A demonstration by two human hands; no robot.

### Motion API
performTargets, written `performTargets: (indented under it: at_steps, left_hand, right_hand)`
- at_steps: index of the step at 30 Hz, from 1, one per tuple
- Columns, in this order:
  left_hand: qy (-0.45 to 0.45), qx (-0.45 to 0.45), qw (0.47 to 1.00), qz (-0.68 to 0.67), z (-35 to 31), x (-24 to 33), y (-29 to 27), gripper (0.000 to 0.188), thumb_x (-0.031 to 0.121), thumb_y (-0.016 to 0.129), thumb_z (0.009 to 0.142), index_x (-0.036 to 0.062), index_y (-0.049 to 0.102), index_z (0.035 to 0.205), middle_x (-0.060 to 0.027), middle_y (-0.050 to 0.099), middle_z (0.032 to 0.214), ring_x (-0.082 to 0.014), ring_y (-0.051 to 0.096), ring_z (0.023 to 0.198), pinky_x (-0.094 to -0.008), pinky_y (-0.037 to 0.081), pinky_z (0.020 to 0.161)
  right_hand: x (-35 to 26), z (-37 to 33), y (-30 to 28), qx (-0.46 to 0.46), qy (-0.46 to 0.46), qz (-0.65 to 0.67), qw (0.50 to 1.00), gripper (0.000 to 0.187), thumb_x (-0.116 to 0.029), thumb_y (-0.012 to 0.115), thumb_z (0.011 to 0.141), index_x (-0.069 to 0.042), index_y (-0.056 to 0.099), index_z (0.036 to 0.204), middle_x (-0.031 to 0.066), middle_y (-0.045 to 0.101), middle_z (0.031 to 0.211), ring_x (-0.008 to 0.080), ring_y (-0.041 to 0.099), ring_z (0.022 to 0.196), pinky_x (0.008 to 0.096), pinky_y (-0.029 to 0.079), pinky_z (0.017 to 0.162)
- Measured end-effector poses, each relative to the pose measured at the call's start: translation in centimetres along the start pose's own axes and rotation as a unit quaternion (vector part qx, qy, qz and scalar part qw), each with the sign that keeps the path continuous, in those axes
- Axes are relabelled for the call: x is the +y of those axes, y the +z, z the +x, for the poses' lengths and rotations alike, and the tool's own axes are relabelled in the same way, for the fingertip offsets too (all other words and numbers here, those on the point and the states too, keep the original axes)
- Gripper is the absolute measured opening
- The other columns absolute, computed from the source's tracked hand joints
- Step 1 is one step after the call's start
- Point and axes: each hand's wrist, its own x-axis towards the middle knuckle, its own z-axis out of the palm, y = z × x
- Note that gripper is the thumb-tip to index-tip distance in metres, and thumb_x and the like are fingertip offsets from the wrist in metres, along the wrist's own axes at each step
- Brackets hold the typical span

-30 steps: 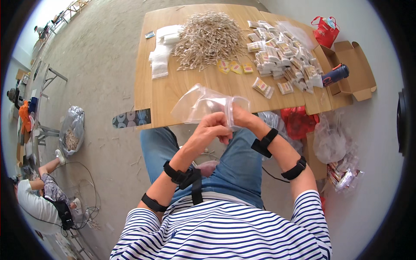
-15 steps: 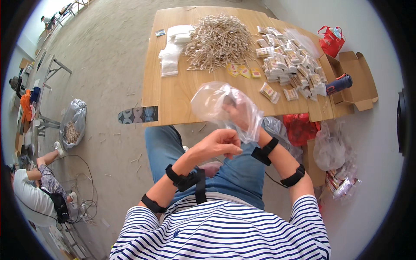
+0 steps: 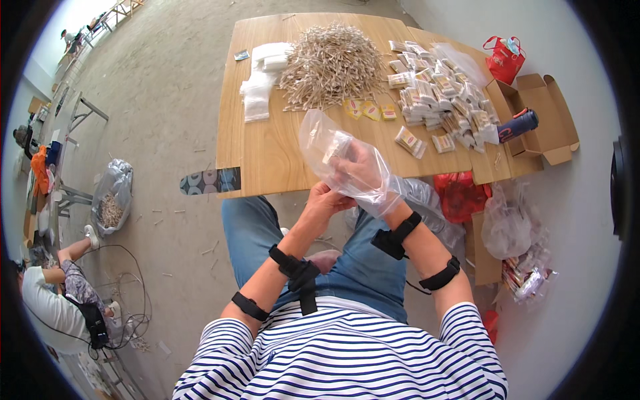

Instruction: Sorting cotton swabs into bundles and placing them into small plastic bags.

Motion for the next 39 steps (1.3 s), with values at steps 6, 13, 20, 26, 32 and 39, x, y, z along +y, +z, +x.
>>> performTargets:
  at_steps: [6, 13, 20, 26, 32, 39]
  left_hand:
    - [-0.096, -0.072, 0.989, -0.086, 0.5, -0.2, 0.5, 0.032, 0.026, 0.058, 0.100, 0.0094, 0.056, 0.128, -0.0068, 0.065, 0.121, -0.0219, 0.067, 0.106, -0.0423, 0.056, 0.093]
    - [-0.070, -0.085, 0.984, -0.138, 0.7, -0.1, 0.8, 0.033, 0.032, 0.061, 0.099, 0.0104, 0.059, 0.124, -0.0053, 0.066, 0.119, -0.0216, 0.067, 0.105, -0.0418, 0.056, 0.093]
    - [-0.084, -0.174, 0.981, -0.037, 0.6, -1.1, 2.5, 0.023, 0.031, 0.062, 0.099, 0.0086, 0.063, 0.106, 0.0005, 0.063, 0.092, -0.0122, 0.060, 0.075, -0.0280, 0.052, 0.068]
    - [-0.082, -0.136, 0.981, 0.110, 0.0, -0.2, 2.4, 0.027, 0.030, 0.067, 0.096, 0.0083, 0.062, 0.112, -0.0033, 0.063, 0.095, -0.0133, 0.062, 0.084, -0.0286, 0.052, 0.075]
    - [0.102, 0.008, 0.994, 0.040, 0.8, -0.8, 2.1, 0.038, 0.019, 0.073, 0.090, 0.0073, 0.059, 0.123, -0.0033, 0.064, 0.111, -0.0156, 0.062, 0.098, -0.0325, 0.053, 0.084]
    - [0.089, -0.041, 0.995, -0.025, 2.2, -3.4, 0.3, 0.031, 0.019, 0.066, 0.094, 0.0047, 0.060, 0.121, -0.0040, 0.066, 0.104, -0.0140, 0.063, 0.092, -0.0306, 0.052, 0.084]
  right_hand:
    - [0.3, 0.2, 0.8, 0.003, 0.016, 0.034, 0.999, 0.043, -0.013, 0.072, 0.086, -0.001, 0.058, 0.125, 0.0064, 0.067, 0.101, 0.0105, 0.062, 0.080, 0.0271, 0.053, 0.065]
    - [0.1, 0.9, 1.1, 0.049, -0.093, -0.309, 0.945, 0.061, -0.024, 0.076, 0.080, 0.000, 0.052, 0.131, 0.0213, 0.065, 0.113, 0.0330, 0.064, 0.102, 0.0423, 0.051, 0.088]
    - [-0.6, 1.7, 0.3, 0.020, -0.132, -0.452, 0.882, 0.051, -0.028, 0.076, 0.079, -0.001, 0.058, 0.119, 0.0264, 0.064, 0.110, 0.0426, 0.062, 0.103, 0.0476, 0.049, 0.089]
    - [0.9, 2.8, -0.5, 0.033, -0.086, -0.476, 0.874, 0.048, -0.031, 0.074, 0.080, -0.002, 0.059, 0.115, 0.0266, 0.064, 0.106, 0.0437, 0.063, 0.100, 0.0499, 0.050, 0.085]
    - [0.6, 2.5, 0.9, 0.053, -0.112, -0.470, 0.874, 0.047, -0.028, 0.073, 0.078, 0.000, 0.060, 0.113, 0.0274, 0.064, 0.103, 0.0440, 0.063, 0.100, 0.0508, 0.050, 0.084]
    - [-0.8, 3.7, 1.2, -0.003, -0.064, -0.535, 0.843, 0.044, -0.026, 0.071, 0.079, 0.000, 0.061, 0.111, 0.0266, 0.066, 0.104, 0.0436, 0.064, 0.098, 0.0479, 0.051, 0.084]
